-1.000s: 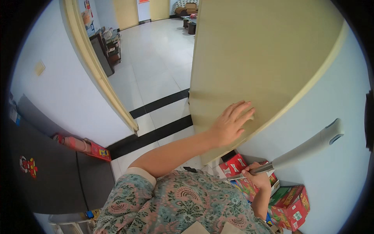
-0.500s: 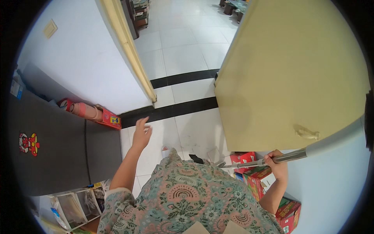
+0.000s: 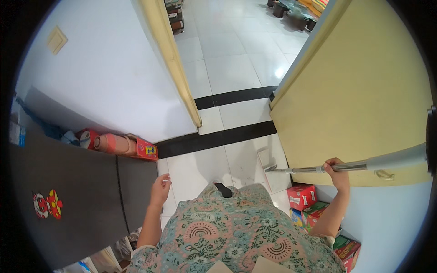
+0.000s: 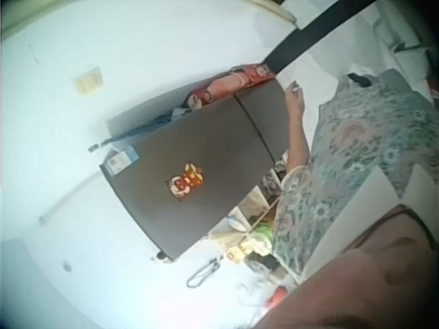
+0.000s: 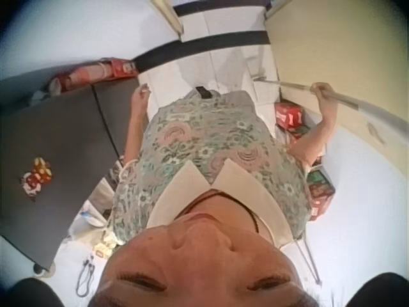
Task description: The person mops the tiled floors in a hallway, living room, and bedroom using a flat mop. They move through different rooms, cleaning around furniture and along walls. The person briefly enters a bathroom to rinse the mop head under a tap before returning to the bedroom to continue cleaning.
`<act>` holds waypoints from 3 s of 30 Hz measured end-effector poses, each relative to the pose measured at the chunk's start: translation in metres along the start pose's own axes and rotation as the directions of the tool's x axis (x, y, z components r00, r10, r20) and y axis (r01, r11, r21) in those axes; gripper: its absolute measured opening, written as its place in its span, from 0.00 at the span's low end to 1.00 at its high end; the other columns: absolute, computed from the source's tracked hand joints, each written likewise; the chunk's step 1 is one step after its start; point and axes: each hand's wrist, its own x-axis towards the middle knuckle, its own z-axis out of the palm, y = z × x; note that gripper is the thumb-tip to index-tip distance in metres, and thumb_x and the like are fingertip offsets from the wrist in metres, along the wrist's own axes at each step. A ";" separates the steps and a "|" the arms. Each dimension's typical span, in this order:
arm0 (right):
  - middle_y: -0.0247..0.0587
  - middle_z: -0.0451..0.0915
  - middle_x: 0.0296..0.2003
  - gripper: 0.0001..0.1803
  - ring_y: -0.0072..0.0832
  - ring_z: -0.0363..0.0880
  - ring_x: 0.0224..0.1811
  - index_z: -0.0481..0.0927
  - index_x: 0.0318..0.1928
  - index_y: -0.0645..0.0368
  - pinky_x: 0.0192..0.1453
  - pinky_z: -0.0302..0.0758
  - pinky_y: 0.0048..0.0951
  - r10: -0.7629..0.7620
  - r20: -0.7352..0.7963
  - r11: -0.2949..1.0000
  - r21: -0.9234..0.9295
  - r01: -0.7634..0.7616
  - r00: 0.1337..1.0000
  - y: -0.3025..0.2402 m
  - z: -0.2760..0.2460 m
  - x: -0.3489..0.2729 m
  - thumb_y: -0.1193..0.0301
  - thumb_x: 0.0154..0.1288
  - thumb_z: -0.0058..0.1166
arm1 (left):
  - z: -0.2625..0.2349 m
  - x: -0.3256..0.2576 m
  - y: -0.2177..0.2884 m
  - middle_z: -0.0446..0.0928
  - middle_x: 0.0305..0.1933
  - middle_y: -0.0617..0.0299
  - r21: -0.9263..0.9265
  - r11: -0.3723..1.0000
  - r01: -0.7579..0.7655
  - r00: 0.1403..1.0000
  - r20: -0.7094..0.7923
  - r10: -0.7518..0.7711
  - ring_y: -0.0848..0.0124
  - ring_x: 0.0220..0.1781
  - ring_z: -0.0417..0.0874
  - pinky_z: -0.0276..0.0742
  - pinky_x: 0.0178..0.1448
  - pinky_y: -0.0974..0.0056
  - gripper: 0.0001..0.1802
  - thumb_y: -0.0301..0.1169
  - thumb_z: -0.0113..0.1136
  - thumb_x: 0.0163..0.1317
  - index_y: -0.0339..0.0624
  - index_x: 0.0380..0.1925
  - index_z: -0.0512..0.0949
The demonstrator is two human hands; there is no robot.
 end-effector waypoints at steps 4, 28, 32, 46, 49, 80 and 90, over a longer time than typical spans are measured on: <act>0.33 0.76 0.24 0.09 0.19 0.73 0.28 0.76 0.32 0.64 0.34 0.70 0.21 0.033 -0.093 0.988 0.151 -0.019 0.995 0.015 0.050 0.030 0.72 0.54 0.60 | -0.008 0.036 0.035 0.78 0.41 0.59 -0.041 0.999 -0.012 0.994 0.109 0.016 0.71 0.40 0.80 0.75 0.45 0.68 0.16 0.27 0.53 0.57 0.39 0.47 0.73; 0.41 0.79 0.22 0.15 0.39 0.79 0.27 0.80 0.27 0.54 0.33 0.73 0.37 -0.005 0.127 0.963 -0.265 0.038 0.992 -0.054 0.129 0.323 0.56 0.49 0.60 | 0.201 0.349 0.584 0.51 0.67 0.51 -0.865 0.434 -0.253 0.074 0.430 0.900 0.58 0.70 0.51 0.47 0.69 0.52 0.49 0.39 0.64 0.52 0.41 0.66 0.43; 0.41 0.80 0.23 0.16 0.39 0.79 0.28 0.80 0.27 0.53 0.34 0.73 0.37 0.090 0.127 0.967 -0.247 -0.056 0.988 -0.039 0.119 0.353 0.54 0.48 0.60 | 0.244 0.374 0.621 0.63 0.58 0.52 -0.900 0.436 0.017 0.130 0.434 0.891 0.62 0.62 0.63 0.56 0.65 0.54 0.37 0.35 0.63 0.54 0.41 0.60 0.55; 0.36 0.78 0.25 0.14 0.36 0.77 0.27 0.77 0.26 0.54 0.31 0.71 0.35 0.259 -0.264 0.959 -0.041 -0.279 0.929 -0.025 0.124 0.402 0.59 0.46 0.64 | 0.359 0.448 0.700 0.71 0.24 0.60 -0.674 0.669 0.315 -0.284 0.606 0.744 0.75 0.24 0.71 0.67 0.28 0.69 0.13 0.17 0.54 0.52 0.45 0.28 0.62; 0.36 0.77 0.29 0.15 0.34 0.78 0.30 0.78 0.29 0.53 0.34 0.73 0.34 0.371 -0.393 0.911 -0.023 -0.412 0.842 -0.026 0.129 0.418 0.58 0.45 0.64 | 0.386 0.474 0.714 0.71 0.24 0.61 -0.600 0.762 0.245 -0.389 0.659 0.644 0.73 0.25 0.71 0.68 0.31 0.67 0.12 0.17 0.53 0.52 0.44 0.27 0.63; 0.38 0.79 0.31 0.09 0.40 0.77 0.36 0.76 0.33 0.49 0.38 0.73 0.40 0.652 -0.753 0.556 0.555 -0.619 -0.089 0.040 0.202 0.382 0.70 0.47 0.53 | 0.383 0.405 0.717 0.74 0.19 0.58 -0.804 0.594 0.027 -0.896 0.243 0.370 0.63 0.28 0.78 0.71 0.53 0.51 0.08 0.26 0.59 0.46 0.41 0.19 0.68; 0.35 0.78 0.31 0.08 0.39 0.78 0.35 0.76 0.33 0.50 0.35 0.72 0.39 0.591 -0.707 0.483 0.695 -0.532 -0.387 0.015 0.240 0.281 0.68 0.49 0.56 | 0.364 0.305 0.696 0.75 0.18 0.58 -0.804 0.590 0.068 -0.992 0.009 0.127 0.60 0.29 0.80 0.70 0.55 0.48 0.12 0.34 0.60 0.44 0.42 0.17 0.68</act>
